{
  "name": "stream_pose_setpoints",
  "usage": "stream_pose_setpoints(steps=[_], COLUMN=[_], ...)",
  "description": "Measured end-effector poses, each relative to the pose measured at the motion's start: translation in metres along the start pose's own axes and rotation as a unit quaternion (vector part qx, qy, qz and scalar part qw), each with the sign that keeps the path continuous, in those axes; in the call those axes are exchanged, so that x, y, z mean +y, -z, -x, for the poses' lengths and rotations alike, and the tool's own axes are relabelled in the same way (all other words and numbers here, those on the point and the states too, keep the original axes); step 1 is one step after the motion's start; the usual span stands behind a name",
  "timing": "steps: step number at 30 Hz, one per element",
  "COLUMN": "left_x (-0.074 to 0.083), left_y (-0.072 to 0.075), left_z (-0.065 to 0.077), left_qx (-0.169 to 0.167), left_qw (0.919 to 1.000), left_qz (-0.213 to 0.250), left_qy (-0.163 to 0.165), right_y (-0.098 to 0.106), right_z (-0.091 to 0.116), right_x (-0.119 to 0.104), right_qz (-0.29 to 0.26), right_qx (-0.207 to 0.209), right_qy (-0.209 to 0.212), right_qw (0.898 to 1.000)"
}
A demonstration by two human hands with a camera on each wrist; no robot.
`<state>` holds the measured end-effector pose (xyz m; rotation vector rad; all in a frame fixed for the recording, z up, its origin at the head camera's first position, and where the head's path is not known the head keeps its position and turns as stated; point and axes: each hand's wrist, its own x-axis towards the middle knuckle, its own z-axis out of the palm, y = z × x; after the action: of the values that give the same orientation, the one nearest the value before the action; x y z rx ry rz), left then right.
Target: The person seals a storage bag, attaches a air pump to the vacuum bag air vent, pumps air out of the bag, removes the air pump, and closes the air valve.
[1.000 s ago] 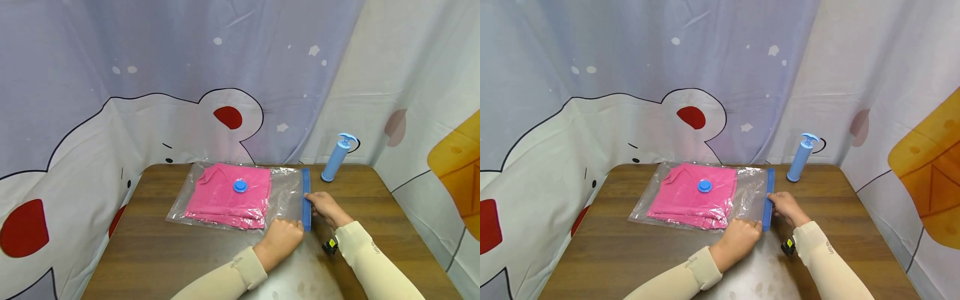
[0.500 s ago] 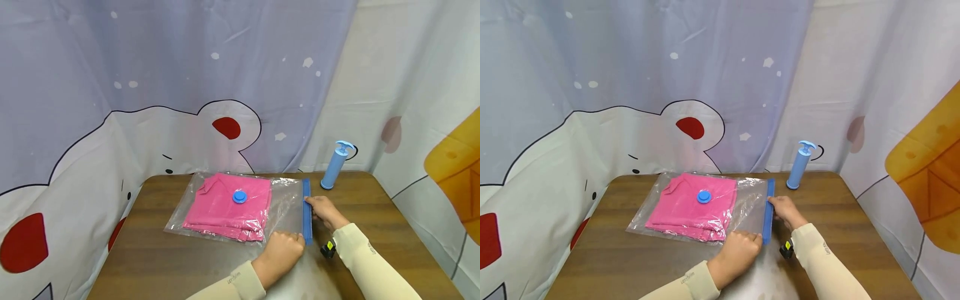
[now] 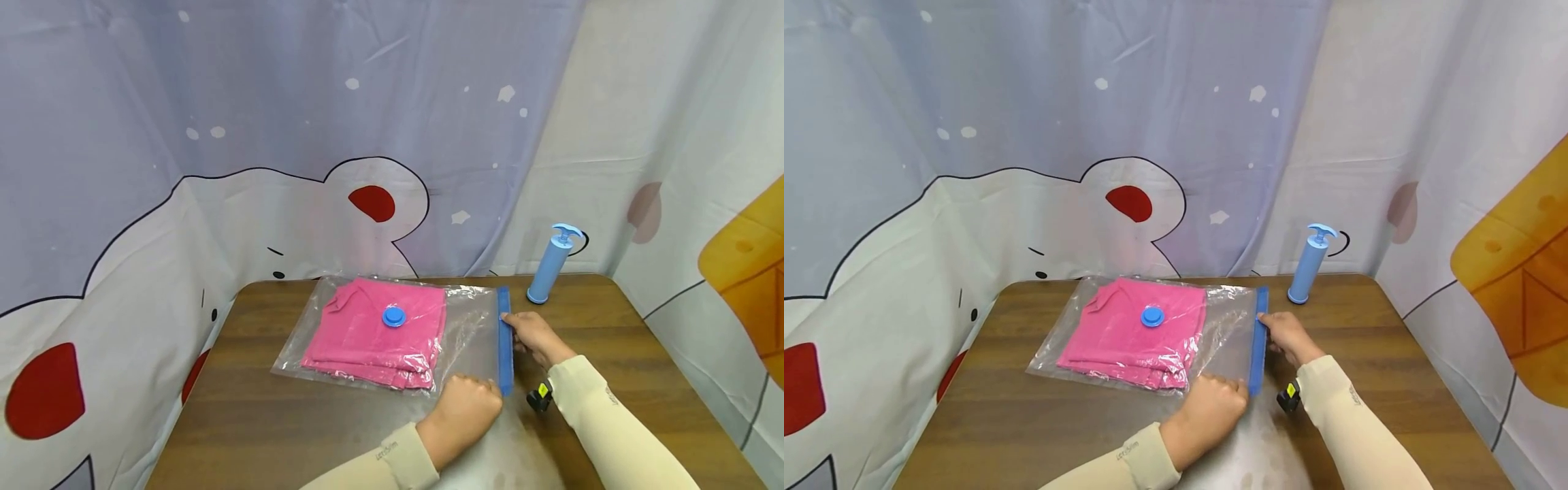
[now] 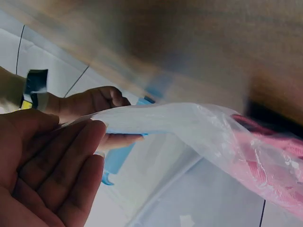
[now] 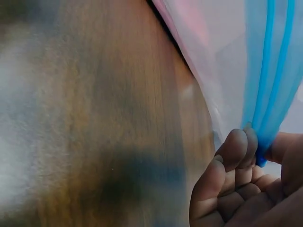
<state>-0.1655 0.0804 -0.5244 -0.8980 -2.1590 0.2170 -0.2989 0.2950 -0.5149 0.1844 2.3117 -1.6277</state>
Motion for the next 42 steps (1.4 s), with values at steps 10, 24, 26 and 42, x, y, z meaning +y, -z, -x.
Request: stream_pose_setpoints(steps=[10,24,26,42], left_x=[0.0,-0.003,-0.004,-0.015], left_y=[0.004,0.007,0.005,0.004], left_z=[0.006,0.011,0.012,0.019], left_qx=[0.005,-0.012,-0.008,-0.033], left_qw=[0.9998,0.9998,0.9997,0.9992], left_qz=[0.015,0.006,0.01,0.013], left_qy=[-0.012,-0.017,-0.02,-0.016], right_y=[0.011,0.009,0.007,0.002], right_z=[-0.012,-0.012,-0.013,-0.022], right_x=[0.002,-0.006,-0.007,-0.013], right_qz=[-0.015,-0.013,-0.011,0.033], right_qx=[-0.003,0.004,0.02,0.054], right_qy=[-0.017,-0.022,-0.014,-0.026], right_qw=[1.0,1.0,1.0,0.998])
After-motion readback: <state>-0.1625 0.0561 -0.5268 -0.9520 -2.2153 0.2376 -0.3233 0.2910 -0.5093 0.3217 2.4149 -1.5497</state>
